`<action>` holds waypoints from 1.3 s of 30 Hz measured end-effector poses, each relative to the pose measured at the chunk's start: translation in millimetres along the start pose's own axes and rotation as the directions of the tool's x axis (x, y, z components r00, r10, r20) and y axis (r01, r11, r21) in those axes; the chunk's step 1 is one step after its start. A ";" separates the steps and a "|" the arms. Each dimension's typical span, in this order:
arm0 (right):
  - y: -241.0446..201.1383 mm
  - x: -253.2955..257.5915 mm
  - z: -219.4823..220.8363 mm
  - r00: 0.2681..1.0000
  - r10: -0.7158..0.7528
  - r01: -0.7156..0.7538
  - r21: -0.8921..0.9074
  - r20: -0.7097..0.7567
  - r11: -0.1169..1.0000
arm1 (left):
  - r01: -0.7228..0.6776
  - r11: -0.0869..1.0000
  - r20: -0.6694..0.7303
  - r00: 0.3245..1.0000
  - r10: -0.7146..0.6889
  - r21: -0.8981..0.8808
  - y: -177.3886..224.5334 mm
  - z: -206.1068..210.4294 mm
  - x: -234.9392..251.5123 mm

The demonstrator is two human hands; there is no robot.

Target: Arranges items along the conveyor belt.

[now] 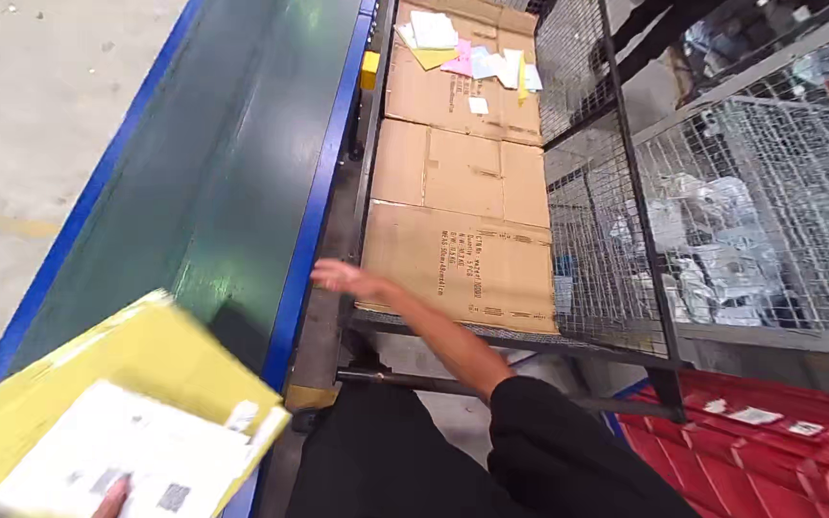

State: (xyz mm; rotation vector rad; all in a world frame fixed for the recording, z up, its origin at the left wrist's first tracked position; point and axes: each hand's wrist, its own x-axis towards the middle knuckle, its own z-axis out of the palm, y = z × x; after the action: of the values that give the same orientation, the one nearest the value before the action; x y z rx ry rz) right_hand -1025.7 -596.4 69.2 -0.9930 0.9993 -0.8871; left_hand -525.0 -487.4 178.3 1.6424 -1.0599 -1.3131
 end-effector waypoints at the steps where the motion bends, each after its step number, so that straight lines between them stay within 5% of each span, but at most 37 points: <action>1: 6.9 -7.5 21.7 0.995 0.035 -0.043 0.091 0.095 0.995 | 0.029 0.998 0.091 0.995 -0.034 0.061 22.8 44.1 16.7; 5: 2.6 -64.6 38.5 0.976 0.216 -0.212 0.370 0.030 0.905 | 0.036 0.932 0.308 0.938 -0.156 0.361 70.0 186.1 71.7; 9: 32.0 -104.9 -13.7 0.961 0.262 -0.183 0.511 -0.086 0.840 | -0.095 0.796 0.434 0.873 -0.222 0.598 60.9 283.1 122.3; 14: 16.5 -100.7 -103.0 0.835 0.344 -0.063 0.546 -0.430 0.835 | -0.304 0.733 0.596 0.784 -0.170 0.608 94.7 379.7 162.1; 18: -51.1 -32.0 -252.6 0.637 0.079 0.283 0.327 -0.767 0.902 | -0.435 0.788 0.593 0.797 0.112 0.436 138.9 391.3 170.1; 21: -114.1 37.7 -402.7 0.514 -0.131 0.530 0.193 -0.848 0.826 | -0.403 0.828 0.560 0.818 0.133 0.391 140.1 369.7 163.4; 24: -171.5 73.3 -455.3 0.514 0.003 0.529 0.320 -0.858 0.786 | -0.304 0.862 0.504 0.861 0.067 0.405 112.3 335.4 151.1; 27: -178.1 100.6 -401.3 0.599 -0.152 0.402 0.131 -0.786 0.906 | -0.155 0.907 0.389 0.921 -0.011 0.391 70.0 290.2 133.4; 31: -105.2 90.6 -266.8 0.772 -0.276 0.247 -0.130 -0.573 0.960 | 0.057 0.907 0.221 0.962 -0.162 0.418 1.0 219.3 89.2; 37: 20.2 37.7 -61.8 0.708 -0.312 0.252 -0.186 -0.633 0.950 | 0.273 0.885 -0.018 0.958 -0.288 0.376 -71.3 141.6 -1.7; 39: 47.8 16.2 8.5 0.763 -0.324 0.218 -0.250 -0.559 0.944 | 0.305 0.885 -0.090 0.952 -0.292 0.351 -91.7 125.9 -24.8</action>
State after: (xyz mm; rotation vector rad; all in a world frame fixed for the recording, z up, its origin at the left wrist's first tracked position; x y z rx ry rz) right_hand -1006.3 -595.0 21.9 -1.0418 1.5078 -1.4341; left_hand -638.8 -439.5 80.2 2.1695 -1.1083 -1.3312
